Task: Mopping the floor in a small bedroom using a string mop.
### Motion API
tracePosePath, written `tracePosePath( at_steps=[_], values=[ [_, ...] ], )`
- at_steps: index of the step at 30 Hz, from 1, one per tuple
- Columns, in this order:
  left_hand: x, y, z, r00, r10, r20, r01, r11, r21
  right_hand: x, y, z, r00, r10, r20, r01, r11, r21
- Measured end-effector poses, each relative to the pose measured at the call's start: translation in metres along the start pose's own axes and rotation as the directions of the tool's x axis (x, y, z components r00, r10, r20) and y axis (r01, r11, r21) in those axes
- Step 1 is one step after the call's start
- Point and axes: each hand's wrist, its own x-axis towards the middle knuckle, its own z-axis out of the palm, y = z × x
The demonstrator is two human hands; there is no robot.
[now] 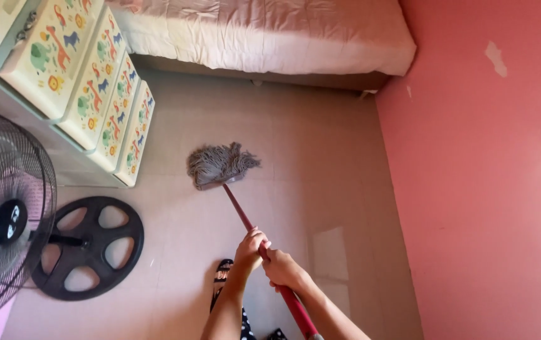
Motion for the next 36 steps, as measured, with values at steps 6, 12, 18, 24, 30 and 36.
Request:
tracePosePath(
  at_steps=[6, 12, 18, 24, 30, 36],
  values=[
    [0.077, -0.012, -0.058, 1.0, -0.013, 0.013, 0.013, 1.0, 0.026, 0.041, -0.081, -0.035, 1.0, 0.028, -0.011, -0.028, 0.999, -0.022],
    [0.158, -0.03, -0.125, 1.0, 0.019, -0.012, -0.019, 1.0, 0.015, 0.108, -0.163, -0.065, 0.998, 0.07, -0.011, -0.07, 0.998, 0.006],
    [0.248, -0.066, -0.169, 0.985, 0.146, -0.094, -0.143, 0.989, 0.042, 0.177, -0.227, -0.096, 0.998, -0.008, -0.055, 0.01, 0.999, 0.039],
    [0.303, -0.085, -0.202, 0.983, 0.172, -0.067, -0.141, 0.934, 0.329, 0.225, -0.257, -0.113, 0.978, -0.176, -0.111, 0.183, 0.982, 0.053],
    [0.329, -0.097, -0.209, 0.986, 0.153, -0.065, -0.125, 0.94, 0.318, 0.258, -0.262, -0.11, 0.966, -0.21, -0.149, 0.215, 0.976, 0.023],
    [0.301, -0.111, -0.188, 0.993, 0.121, 0.019, -0.12, 0.941, 0.316, 0.263, -0.221, -0.072, 0.956, -0.225, -0.189, 0.239, 0.97, 0.055]
  ],
)
